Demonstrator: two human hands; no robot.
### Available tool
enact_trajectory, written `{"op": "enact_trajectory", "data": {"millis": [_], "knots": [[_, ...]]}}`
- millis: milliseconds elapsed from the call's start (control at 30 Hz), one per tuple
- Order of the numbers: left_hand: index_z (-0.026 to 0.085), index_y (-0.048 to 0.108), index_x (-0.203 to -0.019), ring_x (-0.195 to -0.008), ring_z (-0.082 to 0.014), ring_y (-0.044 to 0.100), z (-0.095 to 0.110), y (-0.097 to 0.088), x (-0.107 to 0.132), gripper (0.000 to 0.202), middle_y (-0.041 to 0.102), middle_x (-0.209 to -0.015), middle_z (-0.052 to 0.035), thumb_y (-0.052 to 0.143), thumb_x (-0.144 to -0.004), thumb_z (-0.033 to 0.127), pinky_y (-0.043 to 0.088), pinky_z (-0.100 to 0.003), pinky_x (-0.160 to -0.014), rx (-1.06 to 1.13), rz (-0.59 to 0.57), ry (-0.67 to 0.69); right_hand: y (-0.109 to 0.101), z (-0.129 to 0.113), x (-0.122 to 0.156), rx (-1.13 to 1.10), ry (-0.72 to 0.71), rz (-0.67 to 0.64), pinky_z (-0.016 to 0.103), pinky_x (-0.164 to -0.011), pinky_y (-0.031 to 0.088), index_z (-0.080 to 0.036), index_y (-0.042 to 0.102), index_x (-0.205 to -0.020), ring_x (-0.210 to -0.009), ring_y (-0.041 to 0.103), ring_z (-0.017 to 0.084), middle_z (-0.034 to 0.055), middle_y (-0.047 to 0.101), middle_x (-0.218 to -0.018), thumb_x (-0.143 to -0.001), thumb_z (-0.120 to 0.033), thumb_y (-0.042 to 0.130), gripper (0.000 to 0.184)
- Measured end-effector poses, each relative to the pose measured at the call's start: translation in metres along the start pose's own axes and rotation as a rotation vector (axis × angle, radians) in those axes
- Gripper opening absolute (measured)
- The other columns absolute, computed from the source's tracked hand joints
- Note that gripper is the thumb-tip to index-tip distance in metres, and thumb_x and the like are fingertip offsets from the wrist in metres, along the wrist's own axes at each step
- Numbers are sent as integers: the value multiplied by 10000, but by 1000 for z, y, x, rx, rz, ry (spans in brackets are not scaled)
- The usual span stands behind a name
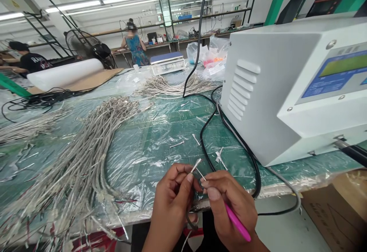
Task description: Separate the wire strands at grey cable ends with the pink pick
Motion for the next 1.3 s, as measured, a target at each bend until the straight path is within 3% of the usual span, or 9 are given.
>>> {"op": "enact_trajectory", "data": {"millis": [167,400,567,1067,1300], "knots": [[178,596,-938,-404,-31,360,1,2,3,228,571,-604,42,659,-866,385,294,-140,-389,-26,59,23,1,-1,-1,-1,8,0,267,-667,517,-175,612,-866,-803,657,166,40,659,-813,-890,-51,500,169],[178,610,-916,-434,-57,394,1,1,1,236,523,-575,48,665,-861,401,311,-135,-386,-67,50,51,2,0,-3,18,19,-14,258,-637,519,-172,622,-858,-759,646,150,41,654,-799,-916,-64,488,181],[166,638,-929,-425,-59,390,1,0,2,219,603,-624,10,657,-867,375,315,-159,-397,-82,74,84,2,-2,-7,63,43,24,242,-613,503,-168,628,-829,-710,630,133,37,632,-784,-934,-76,470,211],[167,652,-920,-434,-63,425,4,-2,9,217,608,-630,14,676,-851,371,378,-164,-403,-63,121,110,3,9,-4,108,152,99,257,-628,470,-187,596,-817,-725,605,137,20,613,-794,-960,-112,498,188],[173,618,-925,-380,-48,403,1,0,7,228,618,-639,16,684,-842,375,336,-155,-350,-12,106,69,-2,2,6,-14,-24,87,290,-608,501,-181,635,-882,-743,632,178,45,639,-781,-922,-109,477,179]]}}
Point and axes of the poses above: each hand's wrist, its own x-axis away from the middle knuckle, its own y-axis out of the palm, z = x × y, the point moved 5 cm from there along -x, towards the middle knuckle
